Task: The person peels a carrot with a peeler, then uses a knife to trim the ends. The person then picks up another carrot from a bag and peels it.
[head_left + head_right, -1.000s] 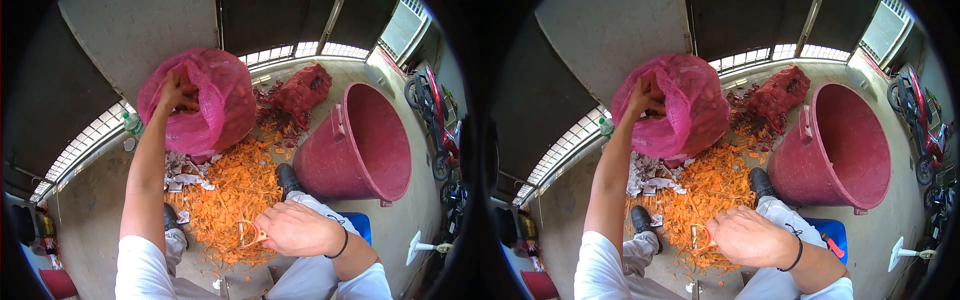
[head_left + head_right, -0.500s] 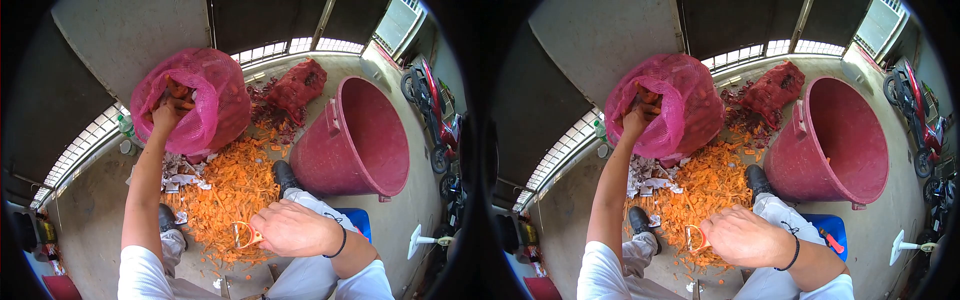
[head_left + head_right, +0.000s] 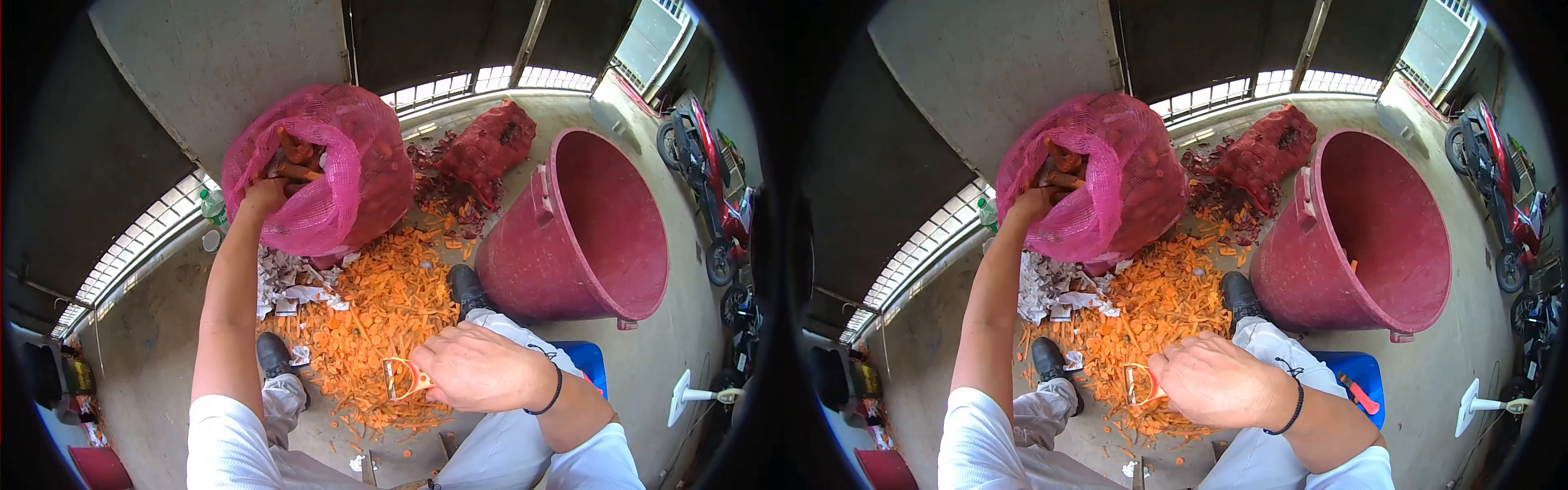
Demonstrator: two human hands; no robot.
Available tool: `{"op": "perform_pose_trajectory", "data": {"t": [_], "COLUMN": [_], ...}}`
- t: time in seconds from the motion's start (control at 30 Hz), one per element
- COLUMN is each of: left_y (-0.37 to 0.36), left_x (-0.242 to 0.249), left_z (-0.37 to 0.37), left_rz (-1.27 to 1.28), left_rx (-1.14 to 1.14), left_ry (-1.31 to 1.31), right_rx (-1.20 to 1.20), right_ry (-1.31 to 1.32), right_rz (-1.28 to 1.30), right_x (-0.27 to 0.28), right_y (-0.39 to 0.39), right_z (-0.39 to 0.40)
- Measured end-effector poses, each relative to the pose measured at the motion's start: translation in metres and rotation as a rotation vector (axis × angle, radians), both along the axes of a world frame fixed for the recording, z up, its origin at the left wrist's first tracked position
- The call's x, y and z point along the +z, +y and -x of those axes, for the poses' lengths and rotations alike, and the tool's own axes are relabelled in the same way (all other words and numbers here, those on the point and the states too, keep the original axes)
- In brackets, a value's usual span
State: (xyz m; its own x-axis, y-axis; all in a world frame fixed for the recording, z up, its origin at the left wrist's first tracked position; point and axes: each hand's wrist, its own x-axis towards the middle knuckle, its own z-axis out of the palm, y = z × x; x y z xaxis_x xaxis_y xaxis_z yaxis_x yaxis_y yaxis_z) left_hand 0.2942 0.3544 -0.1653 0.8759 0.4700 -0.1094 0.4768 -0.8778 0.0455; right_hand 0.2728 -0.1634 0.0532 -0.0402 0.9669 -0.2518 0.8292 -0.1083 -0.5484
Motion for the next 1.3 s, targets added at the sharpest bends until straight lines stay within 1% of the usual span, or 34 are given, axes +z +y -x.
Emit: {"op": "perform_pose_trajectory", "data": {"t": [0.13,0.2,0.23,0.3,0.33,0.4,0.43,0.5,0.53,0.6,0.63,0.7,0.73,0.8,0.83,0.9,1.03,1.1,1.2,1.3], "left_y": [0.008,0.009,0.009,0.010,0.012,0.017,0.017,0.018,0.018,0.021,0.024,0.025,0.024,0.019,0.013,0.002,-0.008,-0.007,-0.006,-0.008], "left_x": [0.000,0.002,0.004,0.011,0.018,0.028,0.030,0.031,0.031,0.029,0.028,0.029,0.032,0.045,0.051,0.060,0.062,0.057,0.047,0.047], "left_z": [0.000,0.002,0.002,0.002,0.003,0.005,0.004,0.007,0.010,0.016,0.017,0.020,0.021,0.022,0.020,0.015,0.008,0.005,0.003,0.004], "left_rz": [-0.071,0.055,0.055,0.084,0.081,0.267,0.266,0.296,0.295,0.451,0.451,0.609,0.610,0.750,0.750,0.971,0.972,0.906,0.898,0.895], "left_rx": [-0.051,-0.122,-0.125,-0.198,-0.199,-0.011,-0.012,0.105,0.110,0.167,0.169,0.193,0.196,0.270,0.271,0.292,0.286,0.318,0.326,0.343], "left_ry": [0.066,-0.053,-0.050,-0.143,-0.144,-0.118,-0.117,-0.211,-0.211,-0.390,-0.393,-0.510,-0.510,-0.543,-0.543,-0.607,-0.634,-0.663,-0.724,-0.705], "right_rx": [-0.003,-0.007,-0.006,-0.001,-0.003,-0.011,-0.010,-0.002,-0.001,0.003,0.000,-0.001,0.001,0.007,0.006,0.004,0.005,0.001,0.009,0.006], "right_ry": [-0.012,-0.008,-0.007,-0.007,-0.008,-0.013,-0.016,-0.017,-0.009,-0.003,0.003,0.010,0.014,0.019,0.018,0.017,0.002,0.001,-0.009,0.001], "right_rz": [0.001,0.009,0.012,0.011,-0.002,-0.015,-0.023,-0.031,-0.019,-0.007,0.006,0.021,0.022,0.024,0.036,0.049,0.036,0.033,0.009,0.003], "right_x": [0.001,0.001,0.000,0.000,-0.001,0.000,0.000,0.000,0.000,0.001,0.001,0.001,0.002,0.002,0.002,0.002,-0.001,-0.002,-0.003,-0.003], "right_y": [-0.001,-0.003,-0.003,-0.003,-0.003,-0.004,-0.004,-0.002,-0.001,0.001,0.002,0.003,0.004,0.006,0.007,0.007,0.007,0.006,0.003,0.002], "right_z": [-0.002,-0.003,-0.003,-0.002,-0.002,-0.002,-0.001,-0.001,-0.001,-0.001,-0.001,0.000,0.000,0.000,0.000,0.001,0.002,0.002,0.001,0.000]}}
